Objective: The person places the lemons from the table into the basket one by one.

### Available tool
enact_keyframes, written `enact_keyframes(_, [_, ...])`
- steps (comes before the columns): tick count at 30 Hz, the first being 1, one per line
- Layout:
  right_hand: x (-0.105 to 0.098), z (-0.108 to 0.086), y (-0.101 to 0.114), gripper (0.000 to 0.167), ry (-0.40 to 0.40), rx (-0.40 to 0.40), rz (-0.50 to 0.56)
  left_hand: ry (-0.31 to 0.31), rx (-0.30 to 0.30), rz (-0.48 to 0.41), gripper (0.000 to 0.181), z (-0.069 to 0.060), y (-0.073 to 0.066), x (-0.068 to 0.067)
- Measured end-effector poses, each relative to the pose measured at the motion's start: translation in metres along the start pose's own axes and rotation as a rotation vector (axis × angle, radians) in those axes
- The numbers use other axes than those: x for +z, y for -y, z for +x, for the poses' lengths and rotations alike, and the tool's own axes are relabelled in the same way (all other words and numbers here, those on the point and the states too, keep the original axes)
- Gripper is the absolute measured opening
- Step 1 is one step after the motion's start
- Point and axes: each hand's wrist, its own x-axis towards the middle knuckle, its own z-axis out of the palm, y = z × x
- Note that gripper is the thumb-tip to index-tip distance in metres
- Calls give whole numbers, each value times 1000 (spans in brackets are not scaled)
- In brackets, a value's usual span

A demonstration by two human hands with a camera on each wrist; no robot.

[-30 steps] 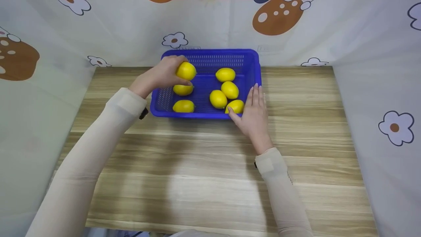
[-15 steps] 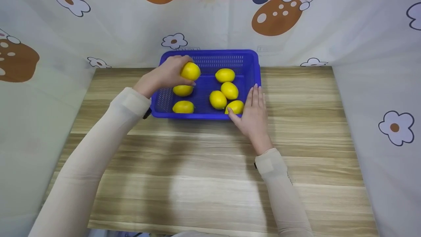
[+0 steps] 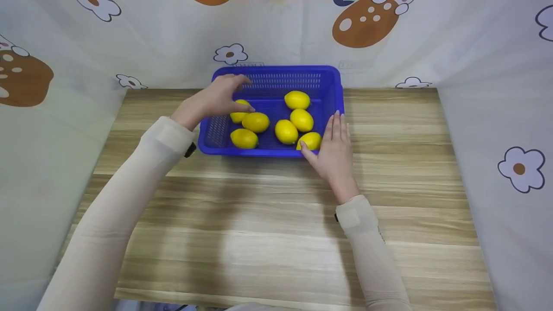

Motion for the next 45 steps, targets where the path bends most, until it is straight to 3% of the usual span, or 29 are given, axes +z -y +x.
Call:
enact_keyframes(13, [0, 0, 0, 98, -6, -1, 3, -30, 21, -55, 73, -10, 13, 11])
enact_keyframes(22, [0, 0, 1, 98, 0, 1, 11, -94, 58, -53, 73, -22, 21, 22])
enact_keyframes(29, [0, 0, 0, 98, 0, 1, 6, -120, 37, -56, 75, -30, 26, 29])
enact_keyframes(38, [-1, -1, 0, 99, 16, 11, 3, -189, 78, -109, 73, -44, 43, 38])
enact_keyframes(45, [-1, -1, 2, 98, 22, 10, -7, -189, 44, -119, 74, -53, 53, 46])
